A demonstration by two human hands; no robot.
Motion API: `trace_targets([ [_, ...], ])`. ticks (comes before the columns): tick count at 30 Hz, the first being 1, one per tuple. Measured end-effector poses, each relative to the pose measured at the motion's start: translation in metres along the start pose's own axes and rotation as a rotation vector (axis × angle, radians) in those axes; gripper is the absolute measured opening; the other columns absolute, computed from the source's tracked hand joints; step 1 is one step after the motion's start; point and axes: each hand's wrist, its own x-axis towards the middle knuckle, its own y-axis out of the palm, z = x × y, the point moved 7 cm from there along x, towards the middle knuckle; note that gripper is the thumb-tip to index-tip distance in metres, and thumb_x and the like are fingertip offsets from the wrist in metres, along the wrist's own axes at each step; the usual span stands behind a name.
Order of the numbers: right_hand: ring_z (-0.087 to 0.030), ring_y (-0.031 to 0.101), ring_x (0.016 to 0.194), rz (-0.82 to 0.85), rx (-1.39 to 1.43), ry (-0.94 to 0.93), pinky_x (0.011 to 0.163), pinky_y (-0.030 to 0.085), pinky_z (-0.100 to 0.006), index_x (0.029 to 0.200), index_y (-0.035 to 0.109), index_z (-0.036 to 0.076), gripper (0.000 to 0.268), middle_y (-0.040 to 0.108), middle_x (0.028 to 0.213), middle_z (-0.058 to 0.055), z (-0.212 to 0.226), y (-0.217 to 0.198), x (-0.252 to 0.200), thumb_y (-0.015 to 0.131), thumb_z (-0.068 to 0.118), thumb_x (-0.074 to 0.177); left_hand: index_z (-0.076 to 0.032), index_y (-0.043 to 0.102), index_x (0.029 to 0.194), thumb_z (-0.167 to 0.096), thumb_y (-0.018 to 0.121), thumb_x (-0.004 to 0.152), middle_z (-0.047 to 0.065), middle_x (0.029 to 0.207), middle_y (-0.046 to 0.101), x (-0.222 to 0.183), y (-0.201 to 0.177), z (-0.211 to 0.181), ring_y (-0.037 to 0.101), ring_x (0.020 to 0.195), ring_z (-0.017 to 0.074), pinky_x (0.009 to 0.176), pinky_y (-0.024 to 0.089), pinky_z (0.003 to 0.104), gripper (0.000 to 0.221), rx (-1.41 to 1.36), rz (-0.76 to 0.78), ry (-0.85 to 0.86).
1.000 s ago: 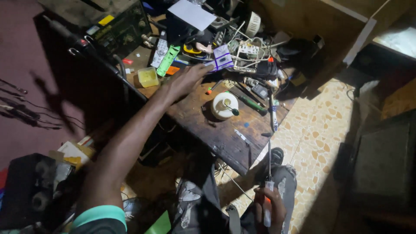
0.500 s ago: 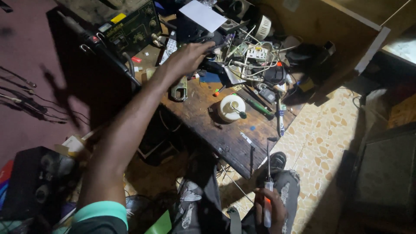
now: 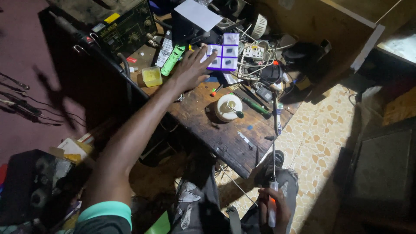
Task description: Soldering wires and components onto an LED bulb circuit board on a workbench.
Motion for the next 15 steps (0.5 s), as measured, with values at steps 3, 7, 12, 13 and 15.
trace_targets([
  [3,-0.012,0.071,0.083,0.008,0.046,-0.004,0.086,0.053,-0.024,0.109,0.072,0.014,0.017,0.08,0.102,-0.004,0.004,0.002,-0.001,0.062,0.017,0.096,-0.015,0.009,0.174,-0.05,0.06,0.111,0.028,0.176,0.012,-0.005,-0.002,-0.01,0.023,0.161,0.0459,0.125,0.028,0.062,0.088,0.028,0.007,-0.009],
  [7,-0.017,0.076,0.082,0.032,0.018,-0.028,0.08,0.056,-0.027,0.111,0.071,0.014,0.021,0.077,0.105,-0.008,0.028,-0.001,0.002,0.06,0.011,0.094,-0.014,0.022,0.172,-0.032,0.078,0.101,0.027,0.175,0.015,-0.008,-0.006,-0.022,0.021,0.162,0.0414,0.13,0.023,0.058,0.092,0.021,-0.102,0.072],
  [12,-0.013,0.074,0.08,-0.026,0.051,-0.043,0.081,0.051,-0.02,0.114,0.071,0.013,0.02,0.074,0.09,-0.007,0.038,-0.012,0.002,0.062,0.001,0.101,-0.012,0.069,0.12,0.031,0.064,0.072,0.02,0.162,0.04,-0.026,-0.025,-0.054,0.038,0.153,0.0401,0.122,0.037,0.061,0.064,-0.015,-0.143,0.265],
  [13,-0.013,0.074,0.08,-0.029,0.048,-0.04,0.081,0.051,-0.02,0.114,0.071,0.013,0.02,0.074,0.09,-0.007,0.032,-0.012,-0.001,0.062,0.001,0.101,-0.012,0.069,0.12,0.031,0.064,0.072,0.02,0.162,0.04,-0.025,-0.023,-0.054,0.038,0.153,0.0401,0.122,0.037,0.061,0.064,-0.019,-0.143,0.27],
  [15,-0.011,0.078,0.084,-0.105,-0.039,-0.106,0.083,0.054,-0.021,0.108,0.072,0.016,0.014,0.078,0.101,-0.004,0.025,-0.015,-0.006,0.072,0.013,0.095,-0.01,0.076,0.112,0.024,0.069,0.08,0.021,0.162,0.043,-0.022,-0.018,-0.049,0.042,0.151,0.0406,0.126,0.033,0.064,0.047,-0.03,-0.137,0.236],
])
